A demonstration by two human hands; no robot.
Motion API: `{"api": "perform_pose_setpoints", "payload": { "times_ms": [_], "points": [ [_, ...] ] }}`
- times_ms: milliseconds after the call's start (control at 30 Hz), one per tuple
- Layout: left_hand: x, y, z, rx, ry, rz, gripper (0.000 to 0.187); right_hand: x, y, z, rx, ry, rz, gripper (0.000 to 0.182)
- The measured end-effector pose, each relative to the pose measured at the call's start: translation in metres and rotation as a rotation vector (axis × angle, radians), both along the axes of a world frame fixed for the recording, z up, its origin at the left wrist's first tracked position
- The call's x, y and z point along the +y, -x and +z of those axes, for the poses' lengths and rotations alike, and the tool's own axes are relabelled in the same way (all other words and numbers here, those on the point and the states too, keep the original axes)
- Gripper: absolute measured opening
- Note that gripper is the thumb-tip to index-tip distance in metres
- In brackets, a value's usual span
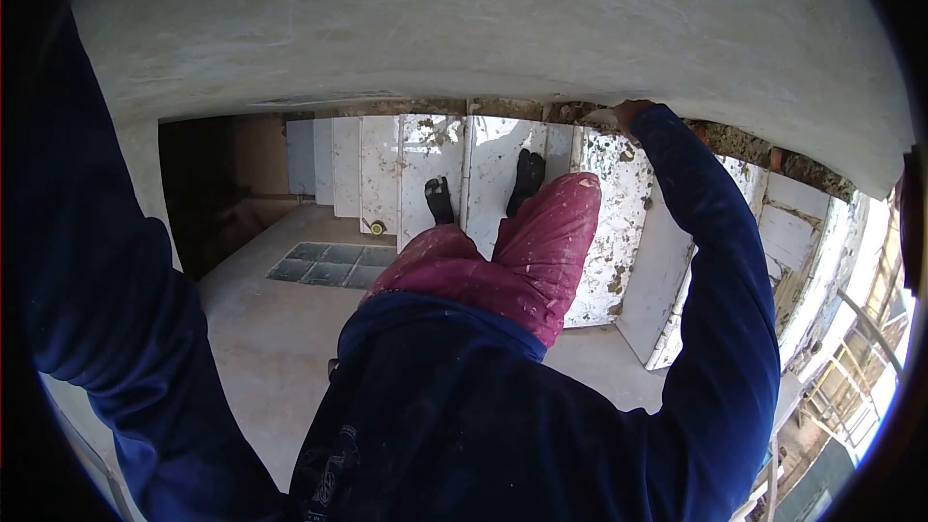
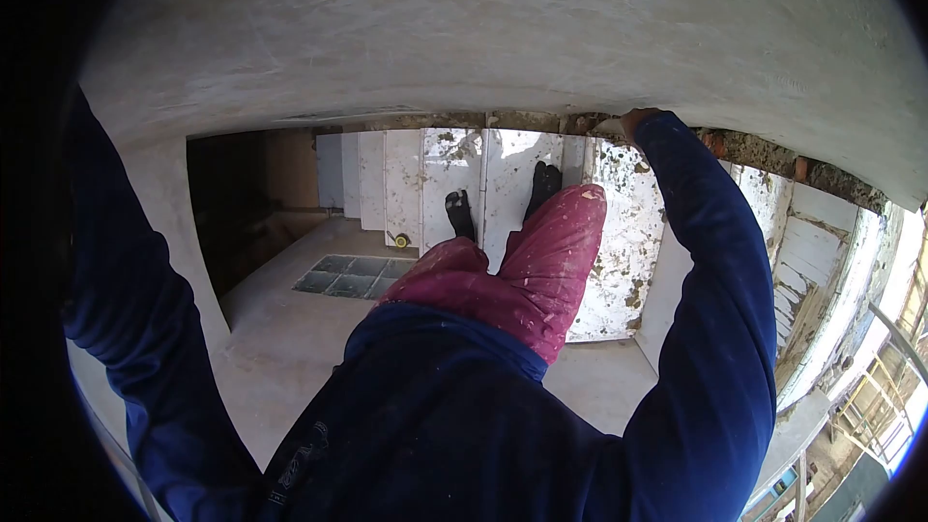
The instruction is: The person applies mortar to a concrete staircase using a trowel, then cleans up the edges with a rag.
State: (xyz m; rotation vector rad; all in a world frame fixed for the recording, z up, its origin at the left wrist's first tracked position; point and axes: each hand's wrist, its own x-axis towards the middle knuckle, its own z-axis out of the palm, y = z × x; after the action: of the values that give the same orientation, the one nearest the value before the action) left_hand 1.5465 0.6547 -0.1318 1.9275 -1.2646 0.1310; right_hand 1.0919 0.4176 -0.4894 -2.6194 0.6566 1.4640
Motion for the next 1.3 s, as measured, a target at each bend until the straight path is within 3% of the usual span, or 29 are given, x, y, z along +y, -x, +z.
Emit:
{"api": "perform_pose_setpoints", "payload": {
  "times_ms": [100, 167, 233, 333, 433, 500, 633, 767, 833, 933, 1000, 1033, 1100, 1233, 1300],
  "points": [
    [0.000, -0.001, -0.001, 0.009, 0.007, 0.003, 0.046, 0.008, -0.007, 0.028, 0.139, -0.023, 0.057, 0.023],
    [0.001, -0.001, -0.002, 0.014, 0.010, 0.003, 0.047, 0.009, -0.007, 0.038, 0.071, 0.032, 0.068, 0.028],
    [0.001, -0.002, -0.003, 0.021, 0.015, 0.003, 0.047, -0.004, 0.002, 0.029, 0.031, 0.026, 0.105, 0.027],
    [0.001, -0.003, -0.007, 0.034, 0.029, 0.008, 0.048, 0.004, 0.032, -0.008, -0.103, 0.194, -0.100, 0.026],
    [0.003, -0.004, -0.008, 0.042, 0.053, 0.012, 0.048, 0.017, 0.052, -0.015, -0.007, 0.086, 0.068, 0.030],
    [0.010, -0.004, -0.005, 0.046, 0.094, 0.005, 0.049, 0.005, 0.053, 0.000, -0.031, 0.161, 0.036, 0.029],
    [0.064, 0.020, 0.022, 0.080, 0.375, -0.074, 0.049, -0.017, 0.051, 0.013, -0.088, 0.265, -0.071, 0.028],
    [0.146, 0.083, 0.038, 0.230, 0.810, -0.440, 0.050, 0.005, 0.083, -0.006, -0.055, 0.236, -0.090, 0.026],
    [0.157, 0.118, -0.001, 0.436, 0.799, -0.446, 0.050, -0.009, 0.086, 0.018, -0.056, 0.233, -0.059, 0.026],
    [0.139, 0.189, -0.118, 0.835, 0.287, 0.189, 0.037, -0.022, 0.086, 0.035, -0.104, 0.251, -0.028, 0.027],
    [0.158, 0.227, -0.211, 1.126, -0.055, 0.212, 0.030, -0.013, 0.083, 0.017, -0.119, 0.258, -0.119, 0.028],
    [0.167, 0.251, -0.250, 1.299, -0.068, 0.213, 0.016, -0.008, 0.076, 0.005, -0.132, 0.257, -0.160, 0.028],
    [0.187, 0.279, -0.287, 1.061, -0.461, 0.170, 0.015, 0.010, 0.067, -0.022, -0.032, 0.256, -0.134, 0.028],
    [0.226, 0.293, -0.340, 1.039, -0.599, 0.039, 0.016, 0.003, 0.049, 0.007, -0.062, 0.202, 0.030, 0.028],
    [0.240, 0.280, -0.358, 1.015, -0.672, 0.047, 0.017, -0.004, 0.029, 0.016, -0.032, 0.205, -0.049, 0.027]
  ]
}}
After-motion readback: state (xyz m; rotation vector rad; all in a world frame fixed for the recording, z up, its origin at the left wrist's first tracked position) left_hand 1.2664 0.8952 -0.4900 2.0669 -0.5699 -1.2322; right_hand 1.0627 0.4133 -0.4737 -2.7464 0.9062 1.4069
